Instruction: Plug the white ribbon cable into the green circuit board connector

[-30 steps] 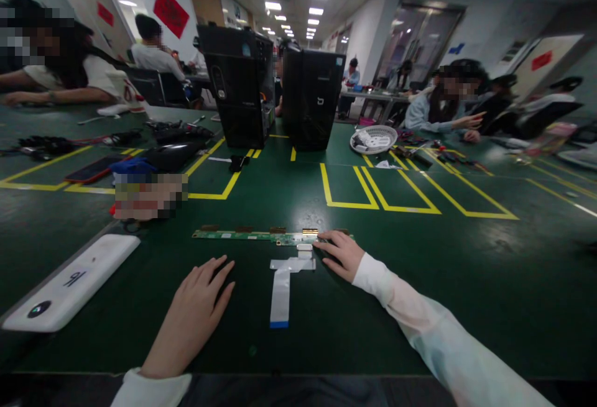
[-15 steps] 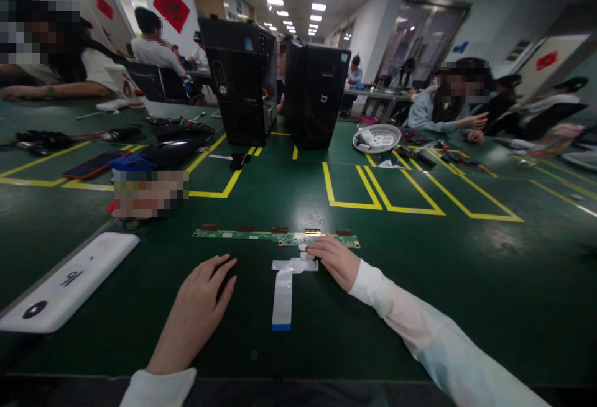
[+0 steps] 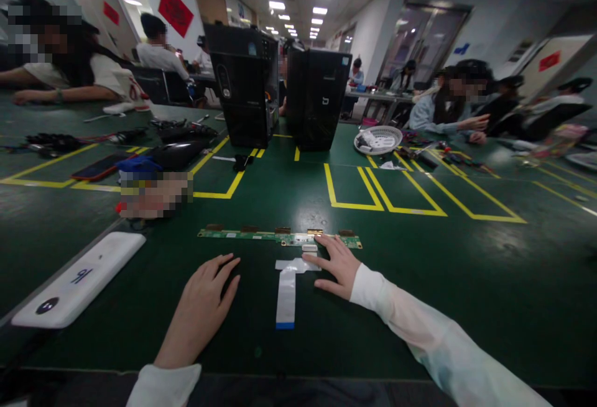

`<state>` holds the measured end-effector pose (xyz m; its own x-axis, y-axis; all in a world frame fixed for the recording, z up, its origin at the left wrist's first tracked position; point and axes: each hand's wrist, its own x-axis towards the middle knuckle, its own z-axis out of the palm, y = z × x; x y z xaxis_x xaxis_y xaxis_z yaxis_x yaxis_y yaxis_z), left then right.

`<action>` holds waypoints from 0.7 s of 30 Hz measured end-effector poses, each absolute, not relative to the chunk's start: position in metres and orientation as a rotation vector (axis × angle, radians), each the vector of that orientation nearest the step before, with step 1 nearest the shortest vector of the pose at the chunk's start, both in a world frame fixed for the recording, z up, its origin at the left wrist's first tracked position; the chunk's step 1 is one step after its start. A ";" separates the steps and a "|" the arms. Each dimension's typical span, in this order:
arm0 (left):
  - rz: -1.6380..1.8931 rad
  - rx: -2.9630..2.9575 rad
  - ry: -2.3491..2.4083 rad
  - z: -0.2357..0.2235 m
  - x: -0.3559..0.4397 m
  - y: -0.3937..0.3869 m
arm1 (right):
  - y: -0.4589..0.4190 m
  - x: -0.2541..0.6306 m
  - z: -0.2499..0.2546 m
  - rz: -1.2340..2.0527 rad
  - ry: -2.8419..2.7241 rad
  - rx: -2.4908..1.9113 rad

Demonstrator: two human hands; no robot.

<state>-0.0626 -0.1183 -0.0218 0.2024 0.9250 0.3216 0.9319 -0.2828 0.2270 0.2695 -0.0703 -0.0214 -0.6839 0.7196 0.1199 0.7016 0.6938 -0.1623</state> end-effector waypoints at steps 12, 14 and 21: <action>-0.654 -2.431 -1.877 -0.025 -0.065 -0.118 | -0.113 0.342 -0.026 0.001 -2.634 -1.261; -0.649 -2.434 -1.877 -0.025 -0.065 -0.119 | -0.127 0.370 -0.030 -0.043 -2.588 -1.320; -0.620 -2.440 -1.861 -0.029 -0.069 -0.117 | -0.187 0.470 -0.042 -0.135 -2.436 -1.562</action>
<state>-0.0692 -0.1167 -0.0285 0.2151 0.9243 0.3153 0.9287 -0.2935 0.2268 0.4700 -0.1869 -0.0415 -0.3975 0.8819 0.2533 0.9045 0.4231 -0.0537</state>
